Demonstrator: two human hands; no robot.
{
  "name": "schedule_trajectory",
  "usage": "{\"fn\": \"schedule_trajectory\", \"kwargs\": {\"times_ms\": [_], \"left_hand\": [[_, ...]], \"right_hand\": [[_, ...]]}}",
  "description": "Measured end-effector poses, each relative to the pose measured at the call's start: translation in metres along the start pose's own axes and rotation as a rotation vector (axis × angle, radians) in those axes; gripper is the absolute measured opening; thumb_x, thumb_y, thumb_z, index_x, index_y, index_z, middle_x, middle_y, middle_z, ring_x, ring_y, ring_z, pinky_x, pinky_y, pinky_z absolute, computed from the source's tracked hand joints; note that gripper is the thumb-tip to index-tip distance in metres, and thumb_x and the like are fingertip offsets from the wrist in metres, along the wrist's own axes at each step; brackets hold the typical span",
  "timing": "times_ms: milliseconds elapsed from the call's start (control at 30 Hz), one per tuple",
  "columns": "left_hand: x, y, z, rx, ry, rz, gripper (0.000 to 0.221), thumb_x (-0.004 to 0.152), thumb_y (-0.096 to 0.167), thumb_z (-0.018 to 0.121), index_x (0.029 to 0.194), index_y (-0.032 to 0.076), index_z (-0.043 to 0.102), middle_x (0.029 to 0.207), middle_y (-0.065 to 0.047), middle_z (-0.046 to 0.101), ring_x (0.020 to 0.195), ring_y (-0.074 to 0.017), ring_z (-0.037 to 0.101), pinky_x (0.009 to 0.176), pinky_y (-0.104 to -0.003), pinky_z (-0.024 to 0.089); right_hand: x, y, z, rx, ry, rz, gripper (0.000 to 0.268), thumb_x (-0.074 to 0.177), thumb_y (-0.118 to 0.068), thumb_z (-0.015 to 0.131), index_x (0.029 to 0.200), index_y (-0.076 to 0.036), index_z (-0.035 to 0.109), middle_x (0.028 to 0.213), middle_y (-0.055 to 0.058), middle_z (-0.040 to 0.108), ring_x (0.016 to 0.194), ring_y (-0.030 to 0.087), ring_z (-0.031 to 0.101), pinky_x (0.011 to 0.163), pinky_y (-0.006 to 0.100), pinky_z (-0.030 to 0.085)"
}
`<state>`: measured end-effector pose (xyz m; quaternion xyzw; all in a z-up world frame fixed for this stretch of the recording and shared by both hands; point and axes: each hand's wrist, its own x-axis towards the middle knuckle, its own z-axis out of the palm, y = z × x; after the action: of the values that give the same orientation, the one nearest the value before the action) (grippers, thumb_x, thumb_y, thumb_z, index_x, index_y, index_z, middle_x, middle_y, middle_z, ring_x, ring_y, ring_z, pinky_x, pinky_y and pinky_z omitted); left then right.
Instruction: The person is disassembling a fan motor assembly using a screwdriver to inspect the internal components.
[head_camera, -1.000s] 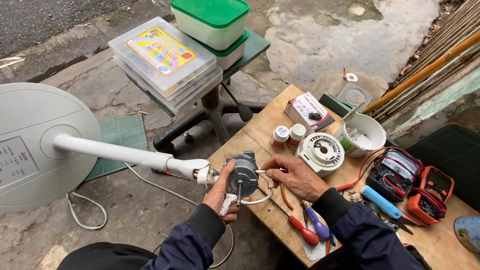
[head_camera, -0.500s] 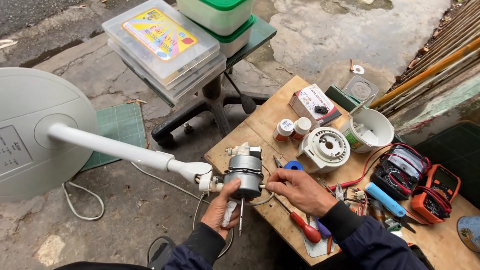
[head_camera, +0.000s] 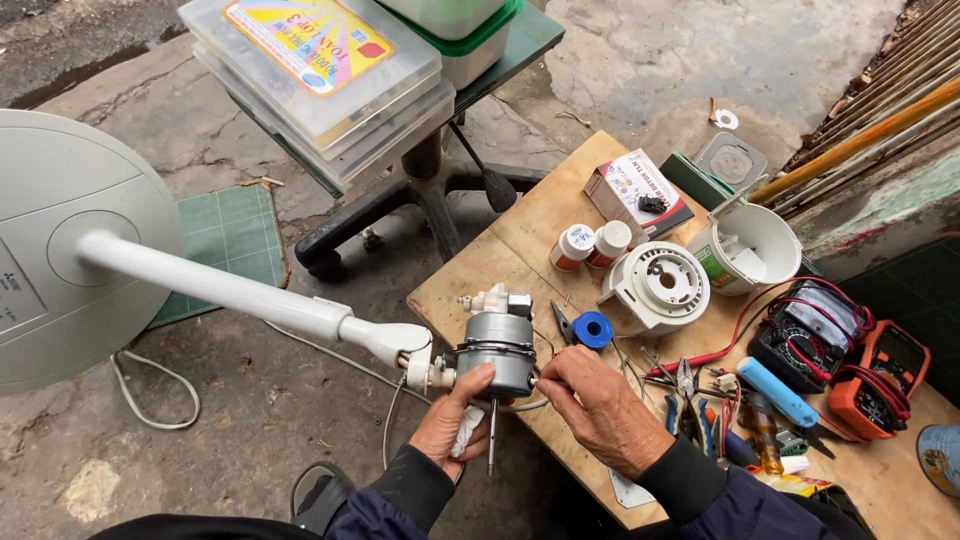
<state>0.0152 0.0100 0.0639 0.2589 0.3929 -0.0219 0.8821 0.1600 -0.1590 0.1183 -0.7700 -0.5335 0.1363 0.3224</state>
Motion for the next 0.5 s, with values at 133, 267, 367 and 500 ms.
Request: {"fn": "schedule_trajectory", "kwargs": {"times_ms": [133,267,367,500], "left_hand": [[0.006,-0.011,-0.004,0.019,0.044,-0.030,0.043,0.086,0.043,0.087,0.104,0.007,0.073,0.045,0.000,0.037,0.034,-0.0089,0.028,0.035,-0.025,0.016],[0.017,-0.027,-0.009,-0.027,0.081,-0.043,0.043,0.086,0.043,0.087,0.105,0.007,0.074,0.046,-0.003,0.042,0.034,-0.0113,0.030,0.036,-0.027,0.017],[0.022,-0.030,-0.008,0.046,0.163,-0.030,0.058,0.080,0.063,0.086,0.093,0.008,0.070,0.046,0.000,0.033,0.036,-0.0116,0.027,0.037,-0.029,0.012],[0.021,-0.029,-0.008,0.055,0.107,0.012,0.049,0.084,0.054,0.087,0.094,0.011,0.066,0.048,0.000,0.035,0.035,-0.0093,0.023,0.037,-0.028,0.012]], "right_hand": [[-0.011,0.014,0.008,0.006,-0.051,0.090,0.018,0.113,-0.021,0.062,0.097,-0.014,0.060,0.089,0.005,0.059,0.079,0.023,0.052,0.072,0.040,0.042],[-0.021,0.019,0.015,0.010,-0.055,0.093,0.016,0.113,-0.020,0.062,0.098,-0.014,0.060,0.091,0.006,0.060,0.080,0.024,0.053,0.073,0.042,0.043],[-0.026,0.018,0.020,-0.002,-0.049,0.127,0.016,0.113,-0.021,0.061,0.099,-0.013,0.062,0.090,0.006,0.061,0.079,0.025,0.055,0.071,0.041,0.045],[-0.027,0.012,0.023,0.001,0.038,0.068,0.015,0.112,-0.017,0.061,0.098,-0.011,0.060,0.092,0.006,0.061,0.082,0.024,0.057,0.073,0.039,0.047]]}}
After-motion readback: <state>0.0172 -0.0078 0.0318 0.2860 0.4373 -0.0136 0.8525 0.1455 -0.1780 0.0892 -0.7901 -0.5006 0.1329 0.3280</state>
